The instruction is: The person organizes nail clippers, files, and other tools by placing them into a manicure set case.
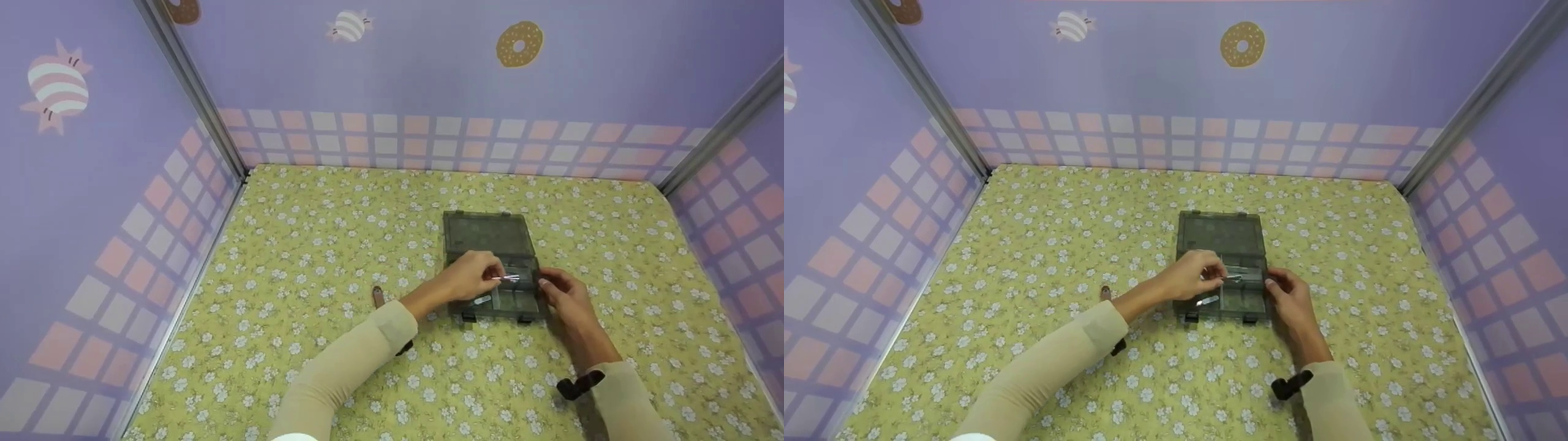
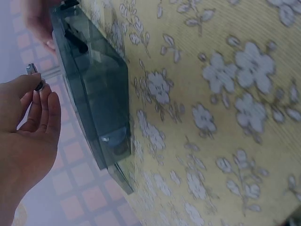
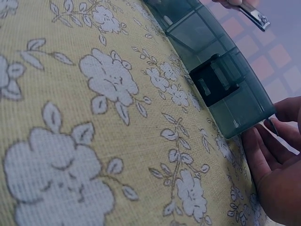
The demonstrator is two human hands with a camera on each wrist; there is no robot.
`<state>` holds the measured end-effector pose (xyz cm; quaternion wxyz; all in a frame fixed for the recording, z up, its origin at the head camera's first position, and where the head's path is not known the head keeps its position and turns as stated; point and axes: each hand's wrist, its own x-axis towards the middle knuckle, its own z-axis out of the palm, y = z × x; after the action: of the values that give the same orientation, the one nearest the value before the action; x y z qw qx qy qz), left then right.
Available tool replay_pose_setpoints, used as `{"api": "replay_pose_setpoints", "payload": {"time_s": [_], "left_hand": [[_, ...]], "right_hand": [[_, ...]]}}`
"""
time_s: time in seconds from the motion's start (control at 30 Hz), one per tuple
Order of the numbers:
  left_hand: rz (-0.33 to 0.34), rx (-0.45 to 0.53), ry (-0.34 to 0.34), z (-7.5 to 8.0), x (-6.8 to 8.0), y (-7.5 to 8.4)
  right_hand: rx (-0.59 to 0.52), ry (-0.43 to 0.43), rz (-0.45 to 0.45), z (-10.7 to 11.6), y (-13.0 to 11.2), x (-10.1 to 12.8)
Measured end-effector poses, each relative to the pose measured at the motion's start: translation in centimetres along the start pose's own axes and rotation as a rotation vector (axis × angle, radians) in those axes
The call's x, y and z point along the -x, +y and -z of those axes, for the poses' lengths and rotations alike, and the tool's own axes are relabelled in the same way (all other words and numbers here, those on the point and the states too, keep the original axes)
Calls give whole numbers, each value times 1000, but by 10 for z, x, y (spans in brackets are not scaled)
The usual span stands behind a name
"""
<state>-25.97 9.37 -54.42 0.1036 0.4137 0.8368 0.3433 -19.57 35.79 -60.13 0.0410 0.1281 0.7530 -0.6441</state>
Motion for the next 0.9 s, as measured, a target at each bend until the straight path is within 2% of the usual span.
{"api": "replay_pose_setpoints", "payload": {"time_s": [0.23, 0.47, 0.7, 0.9], "left_hand": [[-9, -42, -13, -19, -14, 11], [4, -69, -35, -31, -19, 13], [7, -50, -39, -34, -19, 11], [7, -4, -42, -25, -18, 10]], "right_hand": [[6, 1, 42, 0, 1, -1], [58, -18, 87, 3, 3, 1], [63, -9, 86, 2, 3, 1], [53, 10, 87, 0, 2, 0]]}}
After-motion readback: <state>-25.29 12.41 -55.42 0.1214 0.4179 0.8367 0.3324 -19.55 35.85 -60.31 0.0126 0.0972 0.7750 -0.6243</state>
